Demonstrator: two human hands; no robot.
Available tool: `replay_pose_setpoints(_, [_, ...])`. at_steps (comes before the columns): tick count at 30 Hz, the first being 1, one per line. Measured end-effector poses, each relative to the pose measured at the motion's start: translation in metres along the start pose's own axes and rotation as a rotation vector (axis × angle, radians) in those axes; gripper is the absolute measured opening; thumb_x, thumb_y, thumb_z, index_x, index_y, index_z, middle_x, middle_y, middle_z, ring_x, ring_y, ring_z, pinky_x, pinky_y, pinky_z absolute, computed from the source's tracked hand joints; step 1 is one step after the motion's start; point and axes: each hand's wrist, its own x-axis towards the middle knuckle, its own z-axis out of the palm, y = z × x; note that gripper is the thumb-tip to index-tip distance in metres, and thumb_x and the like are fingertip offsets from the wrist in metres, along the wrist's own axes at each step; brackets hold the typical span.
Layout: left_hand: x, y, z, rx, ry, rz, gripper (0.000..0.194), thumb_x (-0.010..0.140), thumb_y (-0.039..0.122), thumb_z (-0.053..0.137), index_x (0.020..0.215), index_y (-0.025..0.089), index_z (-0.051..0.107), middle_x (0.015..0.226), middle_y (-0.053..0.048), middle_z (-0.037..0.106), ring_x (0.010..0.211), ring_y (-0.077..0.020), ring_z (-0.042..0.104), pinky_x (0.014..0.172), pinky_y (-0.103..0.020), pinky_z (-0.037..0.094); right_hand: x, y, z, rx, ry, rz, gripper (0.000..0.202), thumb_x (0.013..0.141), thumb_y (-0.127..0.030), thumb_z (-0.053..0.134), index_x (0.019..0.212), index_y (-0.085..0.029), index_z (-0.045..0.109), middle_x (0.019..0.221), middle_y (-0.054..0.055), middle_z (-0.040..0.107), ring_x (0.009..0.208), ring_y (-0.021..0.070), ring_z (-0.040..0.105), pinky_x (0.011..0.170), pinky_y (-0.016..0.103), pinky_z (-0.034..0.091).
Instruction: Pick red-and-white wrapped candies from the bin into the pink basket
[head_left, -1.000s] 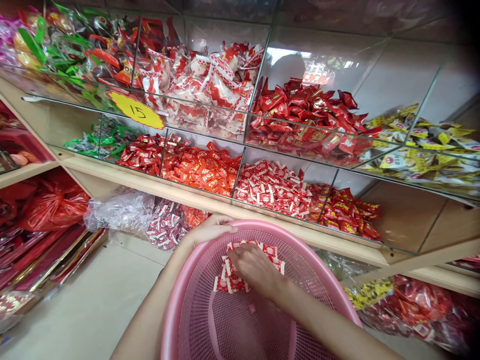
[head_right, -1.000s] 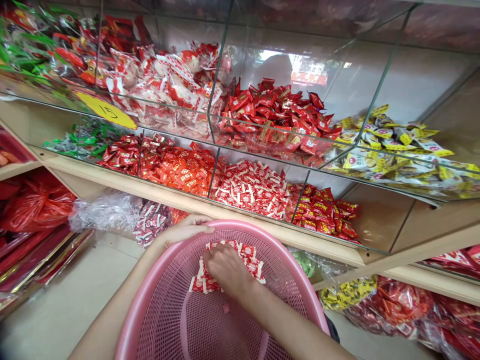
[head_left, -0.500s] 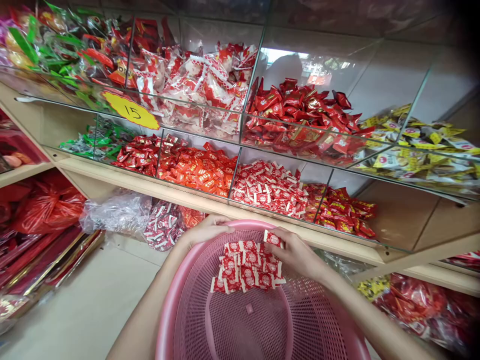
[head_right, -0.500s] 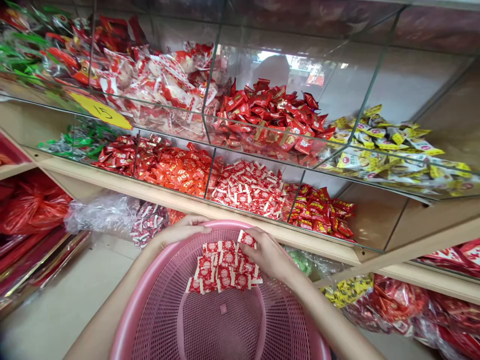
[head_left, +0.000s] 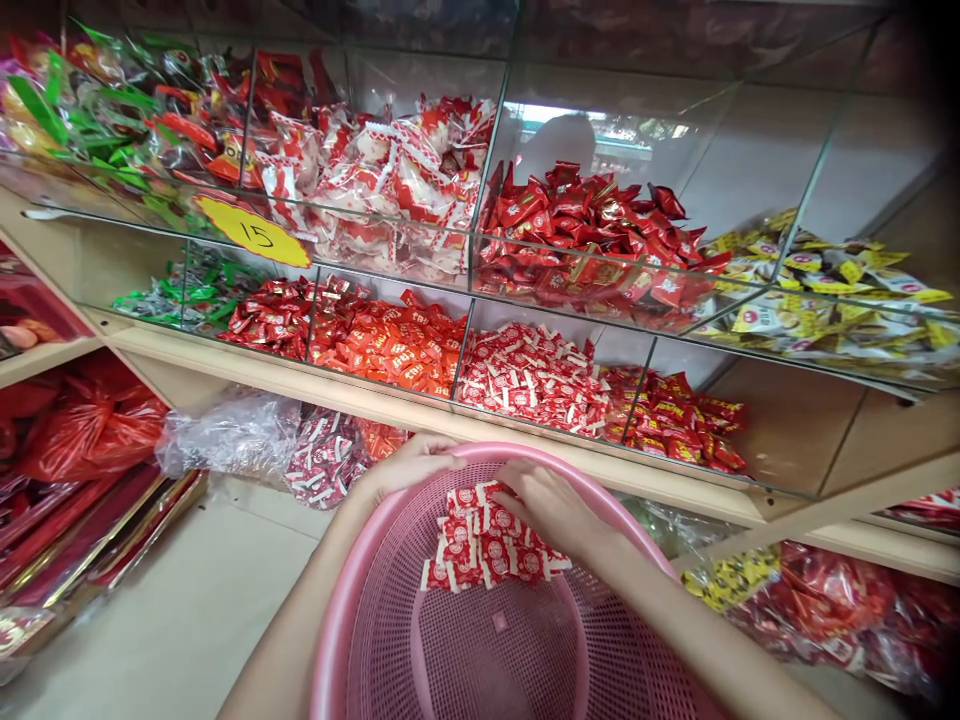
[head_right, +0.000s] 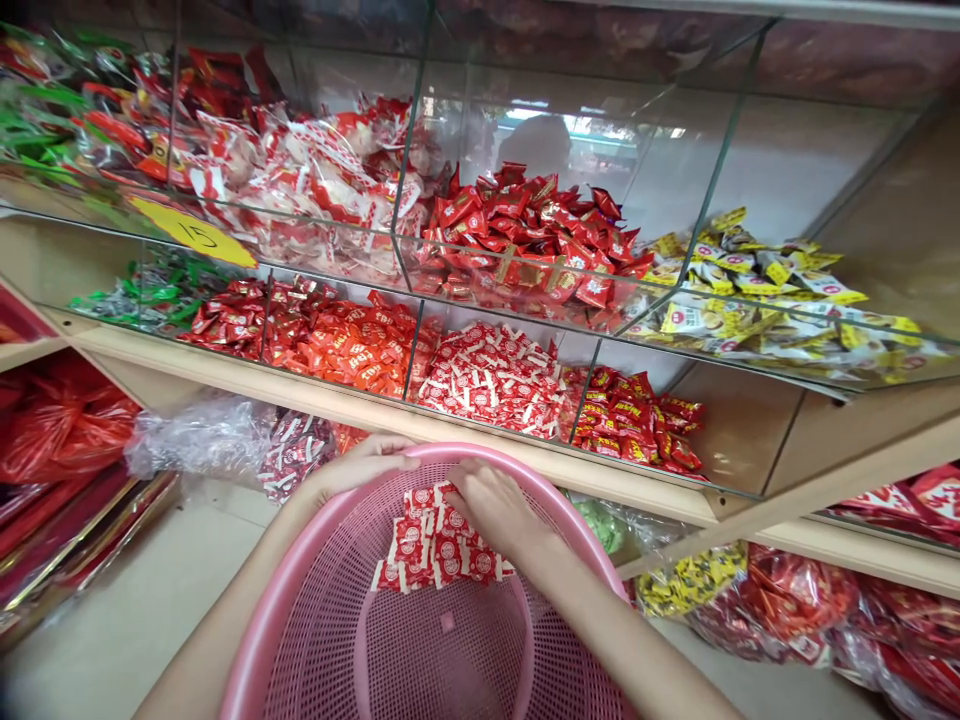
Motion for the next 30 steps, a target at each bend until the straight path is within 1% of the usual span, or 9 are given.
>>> replay_pose_setpoints(4, [0.0, 0.0, -0.001, 0.023, 0.007, 0.005, 0.031, 0.072, 0.034, 0.055, 0.093, 0.013, 0.063, 0.087, -0.003, 0.065, 0.077, -0.0167, 0.056, 0.066, -0.024, 0.04, -0.005, 0.001, -0.01, 0.004, 0.047, 0.017, 0.016, 0.085, -0.026, 0.039, 0.08, -0.017, 0.051, 0.09, 0.006, 0.054, 0.081, 0.015, 0.051, 0.07, 0.026, 0.039])
replay_pose_setpoints(7, [0.0, -0.001, -0.002, 0.05, 0.004, 0.011, 0.03, 0.072, 0.035, 0.055, 0.09, 0.013, 0.063, 0.087, -0.003, 0.065, 0.078, -0.0168, 0.056, 0.067, -0.023, 0.04, -0.014, 0.003, -0.015, -0.096, 0.068, 0.065, 0.015, 0.085, -0.024, 0.038, 0.078, -0.017, 0.05, 0.086, 0.006, 0.055, 0.077, 0.0158, 0.052, 0.066, 0.027, 0.038])
replay_pose_setpoints(12, [0.001, -0.003, -0.002, 0.048, 0.003, 0.022, 0.029, 0.072, 0.034, 0.055, 0.089, 0.012, 0.063, 0.085, -0.003, 0.064, 0.077, -0.0163, 0.056, 0.067, -0.023, 0.04, -0.018, 0.003, 0.001, -0.319, 0.009, 0.176, 0.012, 0.084, -0.019, 0.038, 0.08, -0.016, 0.049, 0.081, 0.009, 0.056, 0.068, 0.0184, 0.054, 0.054, 0.027, 0.034])
replay_pose_setpoints(15, [0.001, -0.002, -0.001, 0.049, 0.003, 0.027, 0.027, 0.072, 0.033, 0.055, 0.087, 0.012, 0.063, 0.084, -0.002, 0.064, 0.078, -0.0164, 0.056, 0.067, -0.023, 0.04, -0.015, 0.0, 0.01, -0.307, -0.028, 0.224, 0.012, 0.085, -0.021, 0.038, 0.085, -0.016, 0.049, 0.077, 0.008, 0.057, 0.061, 0.0178, 0.055, 0.049, 0.026, 0.031])
replay_pose_setpoints(17, [0.001, -0.002, -0.001, 0.056, 0.002, 0.021, 0.027, 0.072, 0.033, 0.055, 0.087, 0.013, 0.063, 0.084, -0.002, 0.064, 0.077, -0.0165, 0.056, 0.067, -0.023, 0.04, -0.016, -0.003, 0.009, -0.263, -0.019, 0.243, 0.014, 0.086, -0.024, 0.036, 0.086, -0.017, 0.048, 0.074, 0.007, 0.056, 0.06, 0.0168, 0.055, 0.048, 0.026, 0.031])
replay_pose_setpoints(19, [0.001, -0.001, -0.001, 0.06, 0.003, 0.018, 0.027, 0.071, 0.034, 0.055, 0.087, 0.013, 0.063, 0.084, -0.002, 0.064, 0.077, -0.0167, 0.056, 0.067, -0.023, 0.04, -0.019, -0.008, 0.004, -0.191, -0.004, 0.188, 0.017, 0.087, -0.024, 0.033, 0.085, -0.018, 0.049, 0.075, 0.005, 0.055, 0.063, 0.0152, 0.054, 0.051, 0.025, 0.033])
replay_pose_setpoints(23, [0.0, 0.0, -0.001, 0.031, 0.002, 0.022, 0.028, 0.072, 0.034, 0.055, 0.088, 0.013, 0.063, 0.084, -0.003, 0.064, 0.078, -0.017, 0.057, 0.068, -0.024, 0.04, -0.02, -0.023, 0.001, -0.015, -0.014, -0.085, 0.013, 0.084, -0.026, 0.042, 0.09, -0.019, 0.051, 0.089, 0.004, 0.052, 0.082, 0.0155, 0.05, 0.066, 0.025, 0.038])
replay_pose_setpoints(26, [-0.001, 0.001, 0.0, 0.017, -0.009, 0.029, 0.028, 0.072, 0.033, 0.055, 0.09, 0.013, 0.063, 0.085, -0.002, 0.064, 0.08, -0.0172, 0.056, 0.068, -0.024, 0.04, -0.011, -0.033, 0.012, 0.036, -0.034, -0.189, 0.021, 0.077, -0.03, 0.053, 0.095, -0.019, 0.051, 0.092, 0.004, 0.049, 0.086, 0.0168, 0.047, 0.071, 0.027, 0.038])
replay_pose_setpoints(30, [0.0, 0.001, 0.0, 0.038, -0.001, 0.038, 0.026, 0.072, 0.032, 0.054, 0.087, 0.012, 0.063, 0.083, -0.002, 0.064, 0.079, -0.0173, 0.056, 0.068, -0.024, 0.04, 0.004, -0.04, 0.03, 0.067, -0.044, -0.241, 0.03, 0.073, -0.035, 0.058, 0.097, -0.018, 0.052, 0.094, 0.005, 0.047, 0.087, 0.018, 0.045, 0.074, 0.029, 0.038])
